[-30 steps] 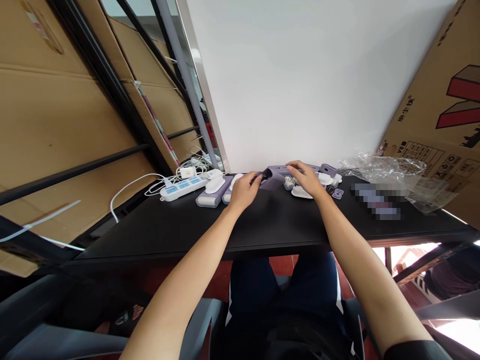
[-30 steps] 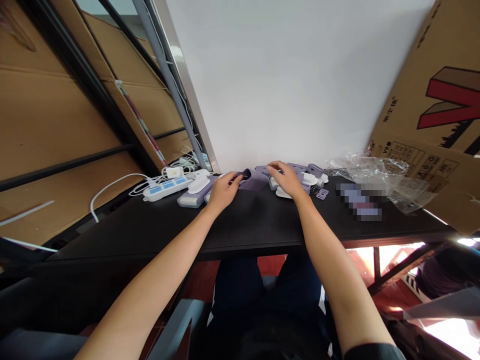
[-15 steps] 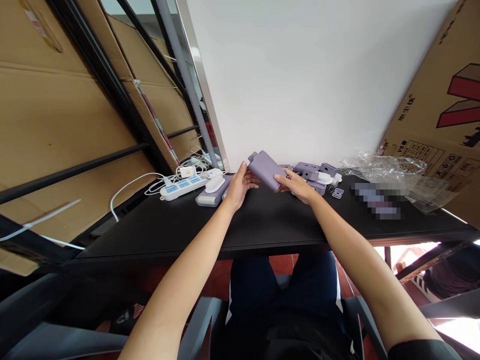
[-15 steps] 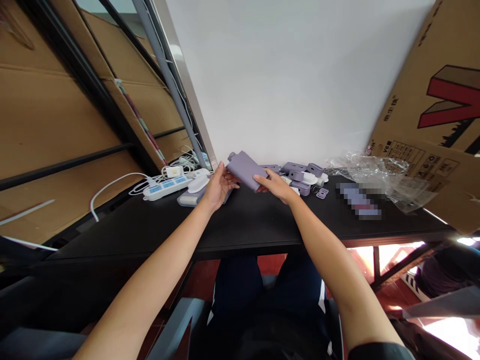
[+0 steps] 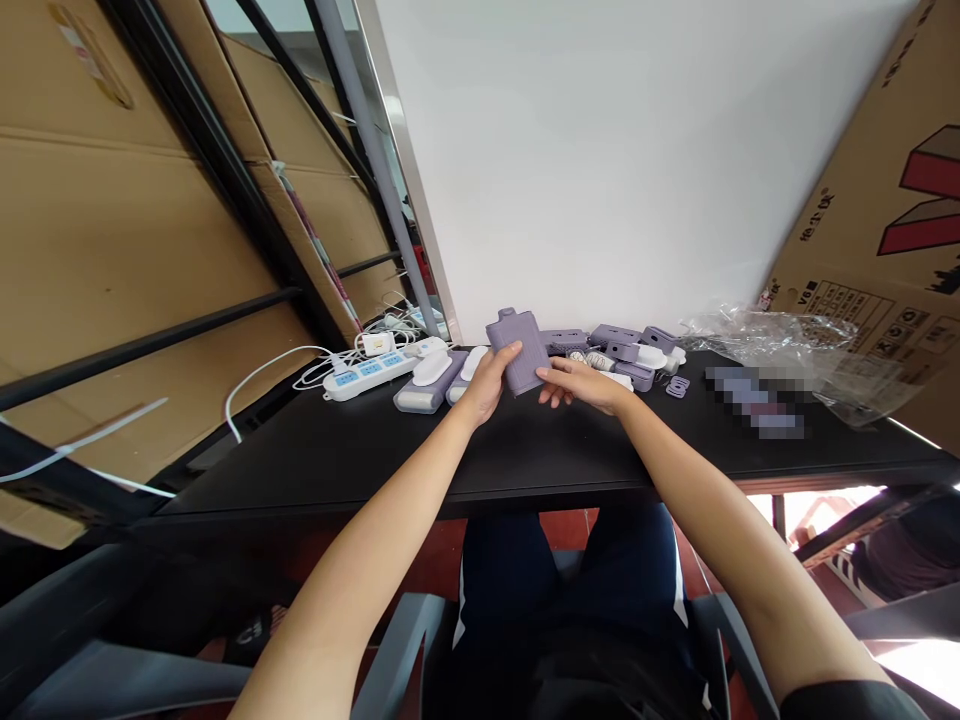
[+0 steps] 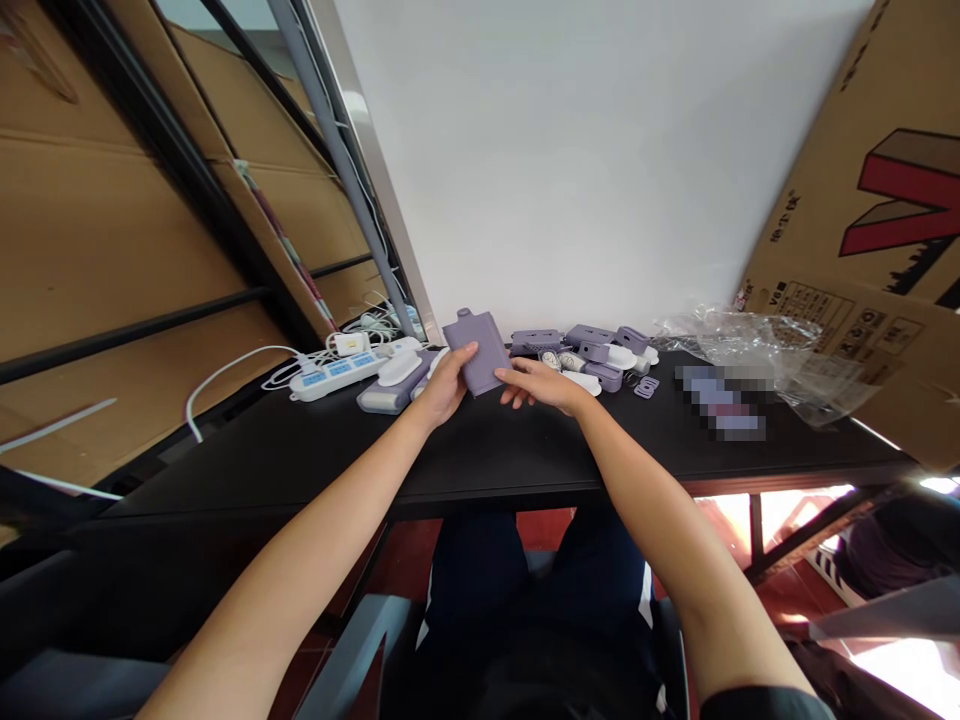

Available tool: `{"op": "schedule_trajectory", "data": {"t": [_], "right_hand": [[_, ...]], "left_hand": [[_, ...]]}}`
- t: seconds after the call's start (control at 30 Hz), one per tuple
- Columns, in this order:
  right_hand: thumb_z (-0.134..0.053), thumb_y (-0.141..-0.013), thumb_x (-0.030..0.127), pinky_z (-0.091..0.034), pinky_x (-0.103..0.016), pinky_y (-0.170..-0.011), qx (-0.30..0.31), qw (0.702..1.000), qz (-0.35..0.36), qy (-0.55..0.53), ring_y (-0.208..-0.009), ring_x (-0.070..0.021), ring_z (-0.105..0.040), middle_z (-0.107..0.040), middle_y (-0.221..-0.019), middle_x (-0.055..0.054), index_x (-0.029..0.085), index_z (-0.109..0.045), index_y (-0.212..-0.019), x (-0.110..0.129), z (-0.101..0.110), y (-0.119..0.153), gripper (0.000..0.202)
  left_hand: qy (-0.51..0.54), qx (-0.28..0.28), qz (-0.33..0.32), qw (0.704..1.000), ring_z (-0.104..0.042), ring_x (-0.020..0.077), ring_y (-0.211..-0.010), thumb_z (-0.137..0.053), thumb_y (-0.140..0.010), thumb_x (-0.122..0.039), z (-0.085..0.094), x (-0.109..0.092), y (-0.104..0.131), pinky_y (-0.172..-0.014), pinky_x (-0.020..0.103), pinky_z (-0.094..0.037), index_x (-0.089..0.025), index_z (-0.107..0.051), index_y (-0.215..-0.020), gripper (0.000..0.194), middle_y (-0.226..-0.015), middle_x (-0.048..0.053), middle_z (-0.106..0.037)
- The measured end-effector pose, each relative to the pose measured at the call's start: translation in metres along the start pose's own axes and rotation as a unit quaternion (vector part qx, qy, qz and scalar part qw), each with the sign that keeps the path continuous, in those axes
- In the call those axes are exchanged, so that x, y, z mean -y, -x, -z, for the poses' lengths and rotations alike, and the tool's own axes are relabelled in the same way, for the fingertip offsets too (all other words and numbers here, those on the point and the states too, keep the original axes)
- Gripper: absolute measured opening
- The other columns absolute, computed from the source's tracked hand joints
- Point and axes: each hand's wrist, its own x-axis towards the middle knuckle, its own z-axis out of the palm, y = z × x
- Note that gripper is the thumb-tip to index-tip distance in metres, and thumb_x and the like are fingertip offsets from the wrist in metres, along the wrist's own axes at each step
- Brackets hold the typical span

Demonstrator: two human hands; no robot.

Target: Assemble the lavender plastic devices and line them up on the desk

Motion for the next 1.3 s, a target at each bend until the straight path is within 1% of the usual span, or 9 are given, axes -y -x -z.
{"op": "schedule_trajectory", "data": {"t": [0.13, 0.23, 0.3, 0.47, 0.6, 0.77, 0.93, 1.13, 1.3], "right_hand": [[-0.053, -0.101, 0.056, -0.042, -0.025, -0.063, -0.170, 0.978, 0.058, 0.106, -0.070, -0.0153, -0.065, -0.074, -0.083, -0.002, 0.022, -0.068, -0.104, -0.004, 0.017, -0.004, 0.037], [-0.051, -0.101, 0.044, -0.044, -0.030, -0.075, -0.341, 0.904, 0.056, 0.252, -0.083, -0.0204, -0.067, -0.074, -0.085, -0.003, 0.022, -0.071, -0.105, -0.008, 0.034, -0.002, 0.029], [-0.050, -0.101, 0.036, -0.044, -0.033, -0.080, -0.380, 0.865, 0.014, 0.328, -0.091, -0.0236, -0.067, -0.075, -0.094, -0.006, 0.022, -0.072, -0.106, -0.010, 0.042, -0.001, 0.027], [-0.052, -0.099, 0.031, -0.043, -0.042, -0.096, -0.336, 0.808, -0.020, 0.484, -0.117, -0.0324, -0.062, -0.071, -0.123, -0.013, 0.022, -0.074, -0.116, -0.016, 0.039, -0.002, 0.029], [-0.056, -0.099, 0.036, -0.040, -0.047, -0.102, -0.282, 0.790, -0.065, 0.541, -0.126, -0.0361, -0.057, -0.064, -0.135, -0.015, 0.024, -0.071, -0.127, -0.023, 0.029, -0.002, 0.034], [-0.058, -0.097, 0.028, -0.040, -0.046, -0.101, -0.240, 0.774, -0.097, 0.578, -0.126, -0.0356, -0.057, -0.064, -0.135, -0.015, 0.023, -0.066, -0.132, -0.026, 0.026, -0.001, 0.037], [-0.050, -0.102, 0.036, -0.041, -0.048, -0.100, -0.284, 0.785, -0.085, 0.544, -0.122, -0.0351, -0.059, -0.067, -0.128, -0.015, 0.023, -0.070, -0.128, -0.019, 0.029, -0.001, 0.035], [-0.050, -0.100, 0.033, -0.041, -0.050, -0.101, -0.376, 0.766, -0.113, 0.509, -0.126, -0.0364, -0.056, -0.064, -0.133, -0.019, 0.022, -0.074, -0.120, -0.017, 0.039, 0.002, 0.033], [-0.052, -0.100, 0.032, -0.036, -0.049, -0.110, -0.350, 0.756, -0.077, 0.548, -0.139, -0.0347, -0.046, -0.056, -0.148, -0.019, 0.021, -0.074, -0.124, -0.025, 0.032, -0.001, 0.034]], "left_hand": [[0.091, -0.072, 0.032, 0.993, -0.073, 0.0272, -0.114, -0.075, -0.082, -0.050, 0.000, -0.008, -0.001, -0.102, 0.038, -0.056, -0.015, -0.067, -0.120, 0.052, -0.109, 0.011, -0.079], [0.126, -0.085, 0.055, 0.987, -0.075, 0.0268, -0.108, -0.070, -0.087, -0.053, 0.002, -0.014, -0.002, -0.094, 0.038, -0.061, -0.016, -0.066, -0.120, 0.050, -0.106, 0.012, -0.080], [0.124, -0.088, 0.063, 0.986, -0.076, 0.0269, -0.106, -0.066, -0.090, -0.056, 0.003, -0.016, -0.002, -0.088, 0.037, -0.063, -0.016, -0.067, -0.121, 0.050, -0.106, 0.012, -0.080], [0.107, -0.090, 0.072, 0.988, -0.076, 0.0278, -0.105, -0.064, -0.092, -0.060, 0.005, -0.013, -0.004, -0.083, 0.036, -0.063, -0.017, -0.068, -0.122, 0.053, -0.106, 0.013, -0.080], [0.105, -0.098, 0.069, 0.987, -0.075, 0.0265, -0.109, -0.068, -0.092, -0.055, 0.004, -0.011, -0.005, -0.087, 0.035, -0.063, -0.016, -0.067, -0.128, 0.054, -0.112, 0.013, -0.079], [0.113, -0.115, 0.057, 0.985, -0.074, 0.0248, -0.114, -0.070, -0.092, -0.049, 0.003, -0.008, -0.006, -0.093, 0.034, -0.061, -0.014, -0.066, -0.132, 0.053, -0.120, 0.013, -0.078], [0.107, -0.116, 0.055, 0.986, -0.073, 0.0256, -0.116, -0.069, -0.092, -0.050, 0.004, -0.007, -0.006, -0.094, 0.034, -0.061, -0.013, -0.067, -0.131, 0.054, -0.123, 0.014, -0.077], [0.105, -0.119, 0.057, 0.986, -0.073, 0.0270, -0.117, -0.073, -0.089, -0.052, 0.005, -0.007, -0.007, -0.094, 0.036, -0.061, -0.015, -0.067, -0.131, 0.057, -0.120, 0.014, -0.078], [0.104, -0.118, 0.052, 0.986, -0.072, 0.0266, -0.118, -0.070, -0.092, -0.050, 0.004, -0.007, -0.007, -0.096, 0.035, -0.060, -0.014, -0.066, -0.133, 0.055, -0.123, 0.014, -0.077]]}}
